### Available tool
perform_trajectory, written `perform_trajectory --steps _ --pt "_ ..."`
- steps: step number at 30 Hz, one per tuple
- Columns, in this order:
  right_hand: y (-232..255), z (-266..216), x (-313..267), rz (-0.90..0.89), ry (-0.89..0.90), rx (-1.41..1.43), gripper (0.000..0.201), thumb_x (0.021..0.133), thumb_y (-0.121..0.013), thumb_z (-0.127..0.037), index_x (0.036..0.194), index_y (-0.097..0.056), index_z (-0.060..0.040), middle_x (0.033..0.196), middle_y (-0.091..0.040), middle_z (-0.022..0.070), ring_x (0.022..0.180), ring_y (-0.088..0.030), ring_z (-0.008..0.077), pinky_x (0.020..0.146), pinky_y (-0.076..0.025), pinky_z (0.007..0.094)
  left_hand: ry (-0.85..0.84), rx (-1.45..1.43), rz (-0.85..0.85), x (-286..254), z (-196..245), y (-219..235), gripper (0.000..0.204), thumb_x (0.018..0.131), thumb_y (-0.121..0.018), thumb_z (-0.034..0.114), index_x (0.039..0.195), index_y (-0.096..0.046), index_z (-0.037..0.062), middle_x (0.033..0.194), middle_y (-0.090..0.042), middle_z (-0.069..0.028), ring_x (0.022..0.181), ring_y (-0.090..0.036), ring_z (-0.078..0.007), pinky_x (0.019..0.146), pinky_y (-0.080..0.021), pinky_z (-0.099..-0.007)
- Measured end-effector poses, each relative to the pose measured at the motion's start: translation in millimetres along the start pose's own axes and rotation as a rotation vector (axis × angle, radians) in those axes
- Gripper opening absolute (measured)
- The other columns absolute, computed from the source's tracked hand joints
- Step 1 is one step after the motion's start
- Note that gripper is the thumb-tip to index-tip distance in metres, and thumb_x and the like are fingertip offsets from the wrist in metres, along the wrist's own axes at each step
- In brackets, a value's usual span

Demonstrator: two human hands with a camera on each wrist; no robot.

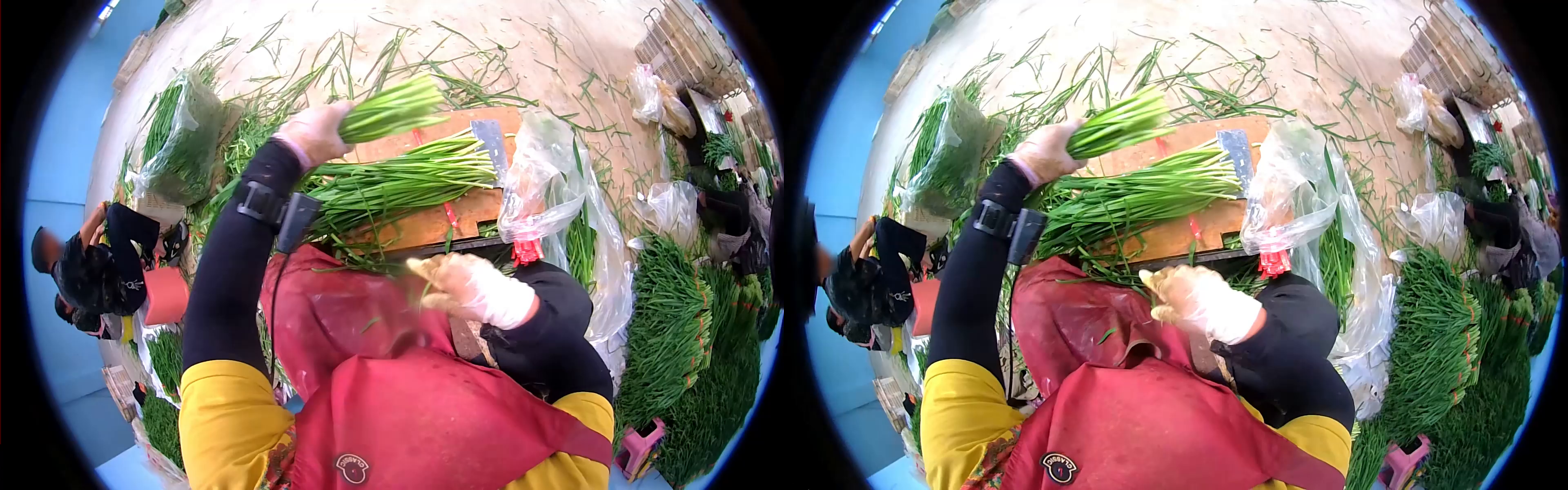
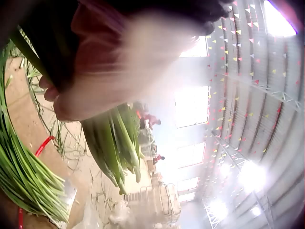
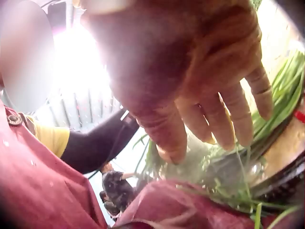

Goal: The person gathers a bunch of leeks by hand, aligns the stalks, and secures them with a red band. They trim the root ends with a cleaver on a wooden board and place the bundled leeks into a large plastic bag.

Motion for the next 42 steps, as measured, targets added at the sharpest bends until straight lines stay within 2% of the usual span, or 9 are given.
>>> perform_trajectory --steps 2,7,10,15,25,31,35,37,42 --pt "23.0 13.3 -17.6 0.348 0.094 0.051 0.055 0.083 -0.056 -0.026 0.129 -0.043 -0.0007 0.110 -0.060 0.0181 0.101 -0.057 0.0340 0.087 -0.045 0.0417 -0.001 0.027 -0.029 23.7 18.8 -23.4 0.046 0.073 -0.069 0.022 0.113 -0.053 0.0060 0.092 -0.064 -0.0197 0.089 -0.063 -0.0329 0.078 -0.050 -0.0384" --pt "56.9 50.2 -81.8 0.524 0.037 0.119 0.054 0.083 -0.060 -0.023 0.131 -0.045 -0.0043 0.115 -0.058 0.0185 0.103 -0.057 0.0318 0.089 -0.044 0.0379 -0.144 0.088 0.003 80.8 34.1 -120.4 0.073 0.066 -0.077 0.035 0.125 -0.046 0.0072 0.102 -0.063 -0.0183 0.097 -0.061 -0.0314 0.082 -0.049 -0.0375" --pt "61.4 85.1 -117.5 0.561 -0.200 0.163 0.049 0.083 -0.061 -0.019 0.128 -0.049 -0.0046 0.116 -0.058 0.0180 0.106 -0.057 0.0315 0.092 -0.043 0.0361 0.104 0.106 -0.093 74.8 43.7 -166.2 0.109 0.058 -0.081 0.044 0.142 -0.021 0.0104 0.129 -0.048 -0.0186 0.118 -0.047 -0.0340 0.096 -0.040 -0.0444" --pt "30.4 161.4 -187.8 0.829 -0.447 0.526 0.045 0.085 -0.061 -0.009 0.127 -0.049 -0.0012 0.110 -0.060 0.0136 0.098 -0.060 0.0197 0.088 -0.045 0.0286 0.088 0.013 -0.026 76.1 39.1 -174.2 0.115 0.057 -0.080 0.051 0.144 -0.018 0.0114 0.138 -0.039 -0.0171 0.128 -0.037 -0.0317 0.104 -0.029 -0.0492" --pt "-86.1 278.9 -275.9 1.069 -0.866 0.760 0.033 0.084 -0.058 -0.015 0.115 -0.060 -0.0015 0.109 -0.064 0.0135 0.100 -0.060 0.0208 0.088 -0.045 0.0291 0.051 0.119 0.044 80.3 42.4 -182.9 0.100 0.067 -0.071 0.056 0.140 -0.027 0.0029 0.120 -0.054 -0.0235 0.111 -0.053 -0.0363 0.093 -0.042 -0.0424" --pt "-155.0 325.4 -286.3 0.957 -1.026 0.718 0.039 0.081 -0.052 -0.012 0.119 -0.058 -0.0050 0.114 -0.062 0.0162 0.107 -0.058 0.0258 0.094 -0.042 0.0303 -0.334 0.246 0.267 84.3 106.6 -131.3 0.116 0.061 -0.062 0.073 0.143 -0.022 0.0004 0.144 -0.029 -0.0243 0.136 -0.021 -0.0393 0.111 -0.016 -0.0441" --pt "-190.6 352.0 -309.9 0.964 -1.154 0.626 0.047 0.079 -0.054 -0.012 0.126 -0.053 -0.0064 0.122 -0.056 0.0198 0.114 -0.053 0.0292 0.098 -0.039 0.0322 -0.647 0.192 0.114 72.9 207.7 -147.2 0.109 0.058 -0.068 0.068 0.141 -0.032 0.0064 0.148 -0.024 -0.0199 0.138 -0.015 -0.0387 0.111 -0.014 -0.0484" --pt "-215.7 362.1 -326.5 0.863 -1.415 0.714 0.053 0.078 -0.054 -0.015 0.129 -0.049 -0.0042 0.123 -0.054 0.0230 0.117 -0.050 0.0346 0.100 -0.038 0.0353 -0.581 0.168 -0.200 65.7 245.9 -178.9 0.098 0.055 -0.080 0.041 0.140 -0.036 0.0234 0.152 -0.016 -0.0129 0.140 -0.008 -0.0371 0.110 -0.012 -0.0528" --pt "-230.5 378.3 -345.5 0.978 -1.365 0.688 0.047 0.079 -0.053 -0.016 0.126 -0.053 -0.0086 0.117 -0.057 0.0226 0.113 -0.053 0.0336 0.096 -0.040 0.0351 -0.698 0.179 0.001 81.8 251.8 -222.3 0.039 0.069 -0.069 0.021 0.107 -0.064 0.0220 0.147 -0.031 -0.0082 0.138 -0.019 -0.0355 0.110 -0.014 -0.0503"
Point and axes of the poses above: each hand's wrist, its own x-axis towards the middle knuckle, its own y-axis out of the back of the hand, z = x × y, the point moved 7 cm from there along x, towards the middle knuckle
